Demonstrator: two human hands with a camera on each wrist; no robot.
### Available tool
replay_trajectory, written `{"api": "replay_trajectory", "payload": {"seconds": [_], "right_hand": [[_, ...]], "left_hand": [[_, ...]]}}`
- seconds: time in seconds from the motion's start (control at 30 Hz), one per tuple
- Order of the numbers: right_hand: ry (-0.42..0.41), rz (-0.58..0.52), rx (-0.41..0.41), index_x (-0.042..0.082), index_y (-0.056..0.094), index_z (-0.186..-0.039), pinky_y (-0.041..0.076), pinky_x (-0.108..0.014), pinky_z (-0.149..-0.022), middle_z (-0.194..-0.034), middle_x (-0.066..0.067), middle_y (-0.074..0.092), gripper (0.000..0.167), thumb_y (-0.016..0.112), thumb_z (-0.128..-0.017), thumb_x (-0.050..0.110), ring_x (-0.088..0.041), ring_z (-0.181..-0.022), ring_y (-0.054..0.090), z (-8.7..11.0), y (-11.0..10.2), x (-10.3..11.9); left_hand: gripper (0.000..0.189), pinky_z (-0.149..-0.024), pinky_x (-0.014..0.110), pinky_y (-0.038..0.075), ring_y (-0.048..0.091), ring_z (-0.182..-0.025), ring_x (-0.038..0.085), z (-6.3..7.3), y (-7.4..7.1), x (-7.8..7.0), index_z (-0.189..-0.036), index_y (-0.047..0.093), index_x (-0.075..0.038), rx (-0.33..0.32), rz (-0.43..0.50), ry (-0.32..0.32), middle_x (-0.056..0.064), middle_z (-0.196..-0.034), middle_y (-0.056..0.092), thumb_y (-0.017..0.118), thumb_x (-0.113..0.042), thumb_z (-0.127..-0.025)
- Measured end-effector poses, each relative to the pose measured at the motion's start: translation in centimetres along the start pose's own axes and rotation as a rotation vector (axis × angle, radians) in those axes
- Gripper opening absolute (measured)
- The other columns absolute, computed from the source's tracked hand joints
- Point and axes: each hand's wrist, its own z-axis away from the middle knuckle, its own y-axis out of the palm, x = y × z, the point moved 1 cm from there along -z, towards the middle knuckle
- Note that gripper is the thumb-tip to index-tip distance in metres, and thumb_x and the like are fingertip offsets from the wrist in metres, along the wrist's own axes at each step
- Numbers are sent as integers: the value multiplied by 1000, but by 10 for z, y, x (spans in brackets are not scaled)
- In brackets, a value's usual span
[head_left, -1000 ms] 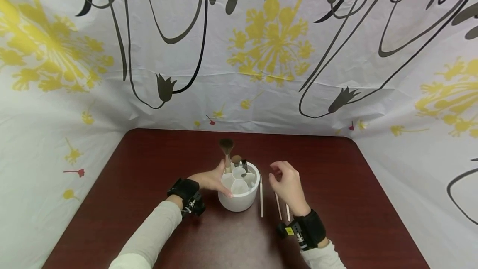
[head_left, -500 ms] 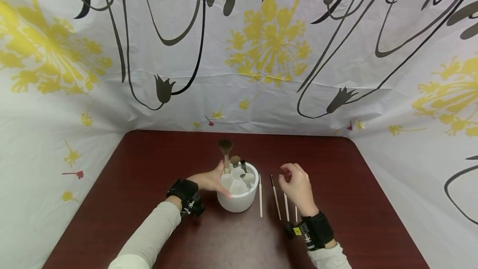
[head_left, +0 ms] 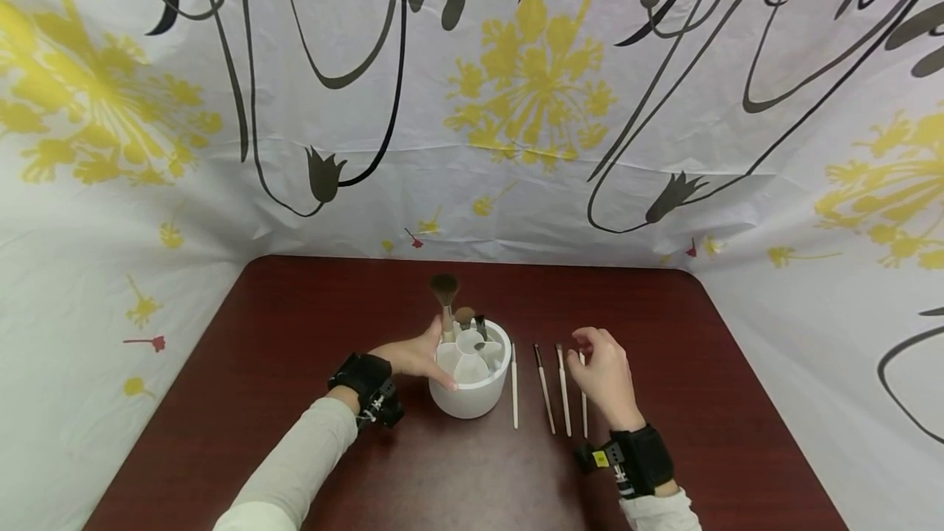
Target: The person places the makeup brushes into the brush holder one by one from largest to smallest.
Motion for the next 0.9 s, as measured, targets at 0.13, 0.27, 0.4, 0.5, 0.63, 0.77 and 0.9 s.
{"api": "replay_trajectory", "payload": {"seconds": [0.13, 0.27, 0.4, 0.5, 0.63, 0.77, 0.9], "right_hand": [[11, 23, 15, 0, 62, -97, 42, -36, -60, -86, -12, 59, 22, 65, -76, 1, -23, -74, 54, 2, 0, -3], [41, 37, 52, 0, 62, -100, 40, -35, -59, -88, -12, 58, 24, 65, -77, 2, -23, -74, 53, 6, 1, -6], [69, 46, 79, 0, 62, -101, 39, -33, -58, -89, -11, 59, 25, 66, -77, 4, -23, -74, 53, 9, 4, -10], [79, 43, 88, 1, 62, -102, 40, -33, -58, -89, -11, 58, 26, 66, -77, 4, -23, -75, 54, 10, 6, -13], [95, 50, 101, 2, 62, -103, 39, -32, -57, -89, -11, 58, 26, 66, -77, 6, -23, -75, 54, 13, 9, -16], [115, 63, 116, 2, 62, -102, 37, -31, -54, -89, -11, 58, 26, 66, -77, 6, -21, -71, 52, 15, 13, -18], [146, 70, 145, 2, 62, -101, 37, -30, -51, -89, -12, 58, 25, 66, -76, 6, -19, -68, 53, 18, 20, -21]], "left_hand": [[129, -108, 47, 13, 3, -136, 29, 0, 0, 0, -140, -21, -4, 3, 3, 4, 19, -149, -12, 81, -30, -64], [130, -108, 47, 13, 3, -136, 29, 0, -1, -1, -140, -21, -5, 0, 7, 17, 18, -149, -12, 81, -29, -64], [131, -108, 47, 13, 2, -136, 29, 0, -1, -1, -140, -22, -5, 7, 10, 15, 19, -148, -14, 81, -30, -63], [131, -108, 47, 12, 1, -136, 29, 0, -2, 0, -140, -22, -4, 9, 18, 8, 19, -148, -14, 81, -30, -64], [130, -108, 47, 13, 3, -136, 29, 1, -2, 0, -140, -22, -5, 4, 20, 14, 19, -148, -14, 81, -29, -64], [130, -108, 46, 14, 5, -136, 29, 0, -1, 1, -140, -21, -5, 2, 16, 28, 19, -149, -13, 81, -28, -64], [130, -107, 46, 15, 6, -136, 29, 0, 0, 1, -140, -21, -5, -2, 16, 32, 19, -149, -11, 82, -27, -64]]}}
